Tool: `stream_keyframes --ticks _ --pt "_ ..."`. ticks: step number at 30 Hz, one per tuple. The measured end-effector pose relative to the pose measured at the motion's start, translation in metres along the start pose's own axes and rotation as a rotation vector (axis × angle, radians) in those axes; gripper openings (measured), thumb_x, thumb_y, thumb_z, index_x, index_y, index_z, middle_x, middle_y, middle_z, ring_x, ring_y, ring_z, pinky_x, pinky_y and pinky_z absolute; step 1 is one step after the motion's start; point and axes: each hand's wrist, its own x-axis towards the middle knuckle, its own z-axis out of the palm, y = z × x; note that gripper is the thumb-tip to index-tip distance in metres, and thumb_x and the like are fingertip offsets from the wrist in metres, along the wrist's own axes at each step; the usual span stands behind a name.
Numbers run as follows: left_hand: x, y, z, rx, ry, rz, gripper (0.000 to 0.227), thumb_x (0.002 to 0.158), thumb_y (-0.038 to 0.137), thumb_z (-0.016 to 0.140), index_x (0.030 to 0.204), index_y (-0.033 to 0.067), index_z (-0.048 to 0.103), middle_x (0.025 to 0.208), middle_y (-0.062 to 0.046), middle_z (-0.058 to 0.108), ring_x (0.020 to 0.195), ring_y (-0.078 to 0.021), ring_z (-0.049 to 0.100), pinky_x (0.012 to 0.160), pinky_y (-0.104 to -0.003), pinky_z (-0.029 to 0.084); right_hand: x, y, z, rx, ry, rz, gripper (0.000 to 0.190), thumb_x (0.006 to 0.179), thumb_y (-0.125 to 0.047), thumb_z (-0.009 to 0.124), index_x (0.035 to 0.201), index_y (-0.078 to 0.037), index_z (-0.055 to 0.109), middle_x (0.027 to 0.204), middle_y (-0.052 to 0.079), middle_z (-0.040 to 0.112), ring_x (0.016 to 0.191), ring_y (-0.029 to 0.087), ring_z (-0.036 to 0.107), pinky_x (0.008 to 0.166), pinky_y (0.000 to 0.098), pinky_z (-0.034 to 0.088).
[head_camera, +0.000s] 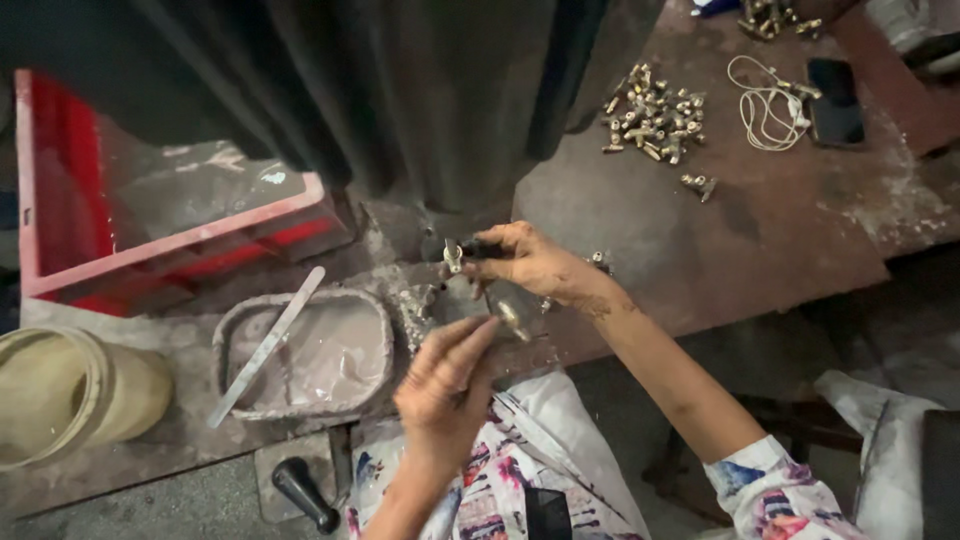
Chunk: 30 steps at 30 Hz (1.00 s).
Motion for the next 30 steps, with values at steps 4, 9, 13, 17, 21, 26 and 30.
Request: stream_keyframes --ticks 4,9,13,17,21,26,30 --pt "0.011 -0.026 0.001 0.444 -0.165 0.189 0.063 0.068 -0.012 0.062 0.129 0.0011 0.067 0.126 -0.019 0.066 0.109 -0.0386 0.070 0.086 -0.041 0.058 0.004 -0.008 0.004 -0.125 0.079 -0.052 0.028 0.096 -0.011 0.073 0.121 0.001 0.072 0.107 0.004 0.074 0.096 0.012 0.066 0.083 0.0291 0.057" --pt "-0.008 -0.050 0.001 0.590 -0.305 -0.379 0.064 0.077 -0.007 0.058 0.140 0.0006 0.055 0.116 -0.017 0.067 0.107 -0.0331 0.068 0.086 -0.042 0.058 0.006 -0.001 0.004 -0.038 0.025 -0.032 0.033 0.095 -0.015 0.070 0.125 -0.001 0.070 0.109 0.002 0.075 0.097 0.011 0.069 0.082 0.0301 0.062" --pt "0.002 -0.075 0.030 0.765 -0.121 -0.044 0.046 0.068 -0.001 0.061 0.114 -0.0021 0.066 0.105 -0.022 0.070 0.099 -0.0417 0.069 0.074 -0.046 0.057 0.005 0.003 0.000 -0.013 -0.017 -0.036 0.034 0.097 -0.015 0.070 0.127 -0.001 0.068 0.113 0.003 0.075 0.101 0.011 0.067 0.087 0.0284 0.057" --pt "0.025 -0.106 0.107 0.234 -0.207 -0.654 0.027 0.100 0.025 0.056 0.111 0.0045 0.070 0.099 -0.020 0.070 0.094 -0.0437 0.069 0.085 -0.052 0.053 0.001 0.015 -0.004 -0.030 0.024 -0.065 0.032 0.098 -0.012 0.071 0.128 0.001 0.068 0.114 0.002 0.074 0.104 0.009 0.065 0.092 0.0254 0.054" --pt "0.039 -0.125 0.153 0.684 -0.602 -0.310 0.023 0.093 0.015 0.054 0.108 0.0083 0.070 0.094 -0.016 0.073 0.090 -0.0360 0.074 0.080 -0.051 0.059 0.003 0.012 -0.002 -0.078 0.130 0.035 0.027 0.098 -0.011 0.071 0.121 0.002 0.070 0.101 0.004 0.074 0.092 0.011 0.067 0.080 0.0274 0.056" --pt "-0.008 -0.098 0.116 0.444 -0.145 0.080 0.024 0.070 0.000 0.062 0.093 0.0002 0.070 0.093 -0.020 0.068 0.087 -0.0411 0.069 0.069 -0.047 0.055 -0.011 0.005 0.038 -0.079 0.422 0.108 0.030 0.095 -0.017 0.068 0.121 -0.003 0.069 0.100 0.001 0.072 0.087 0.010 0.066 0.066 0.0298 0.051" --pt "-0.055 -0.058 0.050 0.001 -0.157 -0.306 0.013 0.080 0.007 0.070 0.092 0.0032 0.071 0.090 -0.015 0.070 0.078 -0.0334 0.071 0.069 -0.043 0.057 -0.012 0.013 0.078 -0.006 0.610 -0.140 0.029 0.101 -0.021 0.065 0.121 0.000 0.069 0.106 0.002 0.073 0.091 0.009 0.066 0.078 0.0270 0.057"
